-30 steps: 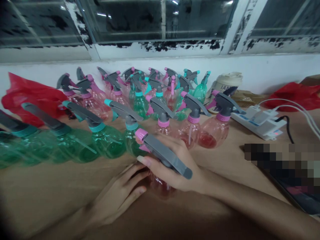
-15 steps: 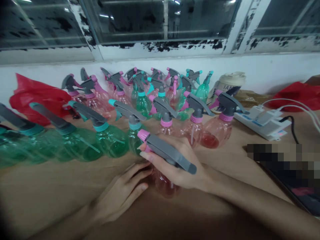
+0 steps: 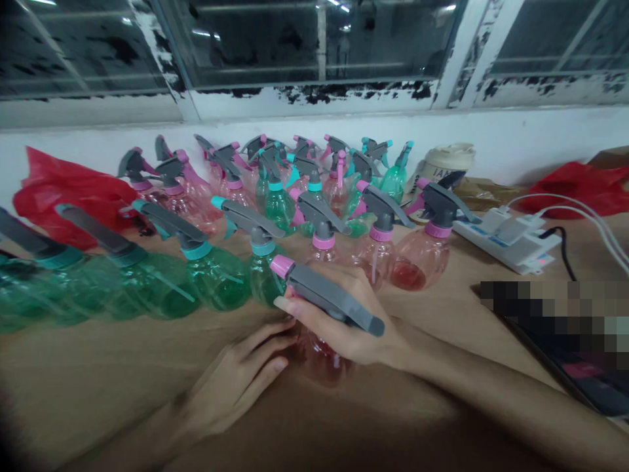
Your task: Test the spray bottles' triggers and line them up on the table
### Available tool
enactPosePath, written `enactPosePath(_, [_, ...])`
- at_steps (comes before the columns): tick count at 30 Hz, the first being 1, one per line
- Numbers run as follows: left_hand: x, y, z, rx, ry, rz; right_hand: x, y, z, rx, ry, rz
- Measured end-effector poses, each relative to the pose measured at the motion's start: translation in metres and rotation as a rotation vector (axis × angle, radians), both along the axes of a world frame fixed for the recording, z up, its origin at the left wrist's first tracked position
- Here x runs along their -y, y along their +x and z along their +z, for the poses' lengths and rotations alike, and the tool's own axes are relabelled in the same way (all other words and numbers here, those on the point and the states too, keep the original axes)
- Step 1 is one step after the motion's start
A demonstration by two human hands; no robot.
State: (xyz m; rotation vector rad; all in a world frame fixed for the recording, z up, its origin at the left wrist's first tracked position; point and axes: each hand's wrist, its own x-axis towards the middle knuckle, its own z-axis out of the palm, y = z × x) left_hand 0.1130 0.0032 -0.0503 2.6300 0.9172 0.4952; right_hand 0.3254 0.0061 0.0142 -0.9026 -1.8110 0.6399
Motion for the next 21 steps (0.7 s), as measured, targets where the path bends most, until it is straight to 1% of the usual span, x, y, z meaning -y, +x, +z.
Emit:
enactPosePath(6, [0.0002,0.0007,0.0,0.011,-0.013,0.004,0.0008,-0.0004,-0.0047,-0.043,-0.04,0.048])
enactPosePath(13, [0.0005,0.0017,0.0013,0.031,-0.008,0.0,0.0019,-0.0006,-0.004,-0.004,0.01,-0.008])
enactPosePath(16, [0.0007,0.0017,0.0018,0.03,-0.012,0.006,0.0019,-0.0001,-0.0042,0.013,0.027,-0.007])
enactPosePath(21, [0.0002,0.0011,0.0009,0.053,-0.037,0.013,0.003,0.0001,-0.0063,-0.075,-0.04,0.038])
